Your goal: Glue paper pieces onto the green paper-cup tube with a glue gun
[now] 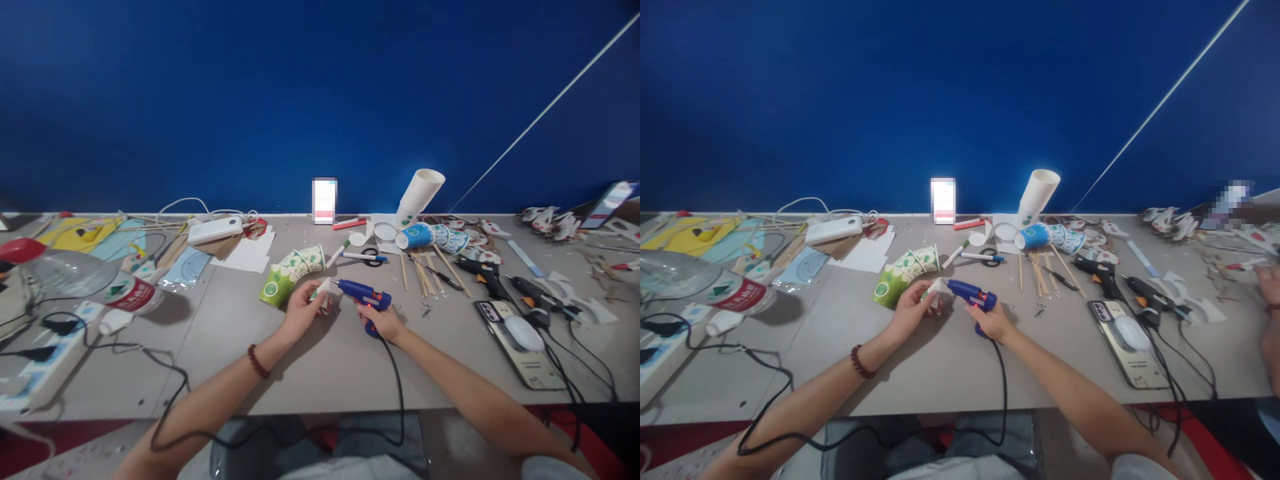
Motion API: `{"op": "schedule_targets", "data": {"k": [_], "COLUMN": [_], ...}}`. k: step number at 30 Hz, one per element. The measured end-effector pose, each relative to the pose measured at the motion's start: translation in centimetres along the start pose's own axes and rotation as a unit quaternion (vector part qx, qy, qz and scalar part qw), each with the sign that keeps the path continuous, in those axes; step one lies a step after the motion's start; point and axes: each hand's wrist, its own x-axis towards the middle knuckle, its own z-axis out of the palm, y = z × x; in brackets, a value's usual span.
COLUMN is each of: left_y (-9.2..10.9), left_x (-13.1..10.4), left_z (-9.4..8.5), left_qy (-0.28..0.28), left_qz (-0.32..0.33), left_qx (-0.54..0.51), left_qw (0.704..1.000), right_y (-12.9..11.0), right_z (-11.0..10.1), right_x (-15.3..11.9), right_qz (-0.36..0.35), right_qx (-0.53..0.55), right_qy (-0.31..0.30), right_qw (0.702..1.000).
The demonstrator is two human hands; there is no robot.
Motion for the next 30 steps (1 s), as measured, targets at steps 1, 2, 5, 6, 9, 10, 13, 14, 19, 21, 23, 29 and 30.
{"op": "schedule_targets", "data": {"k": [1, 2, 5, 6, 9, 10, 13, 14, 19, 21, 23, 29, 30], "left_y": [0.01, 0.04, 0.16, 0.19, 0.22, 0.21, 0.16, 0.15, 0.23, 0.24, 0.19, 0.06, 0.09], "left_x": [-0.01, -0.02, -0.06, -0.07, -0.07, -0.05, -0.02, -0.01, -0.04, -0.05, -0.04, 0.01, 0.0], "left_z": [0.01, 0.02, 0.04, 0.03, 0.01, 0.0, -0.01, 0.0, 0.06, 0.07, 0.07, -0.03, -0.03], "left_qy": [0.001, 0.001, 0.003, 0.003, 0.004, 0.003, 0.002, 0.002, 0.001, 0.001, 0.001, 0.002, 0.003], "left_qz": [0.001, 0.003, 0.003, 0.002, 0.0, 0.0, 0.001, 0.002, 0.001, -0.001, 0.0, 0.004, 0.002], "left_qx": [0.001, 0.002, -0.001, -0.003, -0.007, -0.007, -0.006, -0.006, -0.008, -0.009, -0.01, -0.008, -0.008], "left_qw": [1.0, 1.0, 1.0, 1.0, 1.0, 1.0, 1.0, 1.0, 1.0, 1.0, 1.0, 1.0, 1.0], "right_y": [-0.15, -0.29, -0.61, -0.64, -0.59, -0.56, -0.61, -0.66, -0.62, -0.39, -0.14, 0.05, 0.02], "right_z": [0.02, 0.04, 0.09, 0.1, 0.14, 0.14, 0.12, 0.1, 0.07, 0.06, 0.05, 0.09, 0.1], "right_x": [-0.03, -0.07, -0.12, -0.12, -0.09, -0.09, -0.15, -0.19, -0.23, -0.19, -0.14, -0.13, -0.14], "right_qz": [0.004, 0.007, 0.009, 0.009, 0.012, 0.012, 0.012, 0.016, 0.035, 0.034, 0.027, 0.023, 0.023], "right_qx": [0.002, 0.002, -0.001, -0.002, -0.005, -0.008, -0.012, -0.011, 0.003, 0.011, 0.016, 0.031, 0.032], "right_qy": [0.004, 0.007, 0.008, 0.007, 0.011, 0.014, 0.013, 0.009, 0.005, 0.002, -0.005, 0.004, 0.003], "right_qw": [1.0, 1.0, 1.0, 1.0, 1.0, 1.0, 1.0, 1.0, 0.999, 0.999, 1.0, 0.999, 0.999]}}
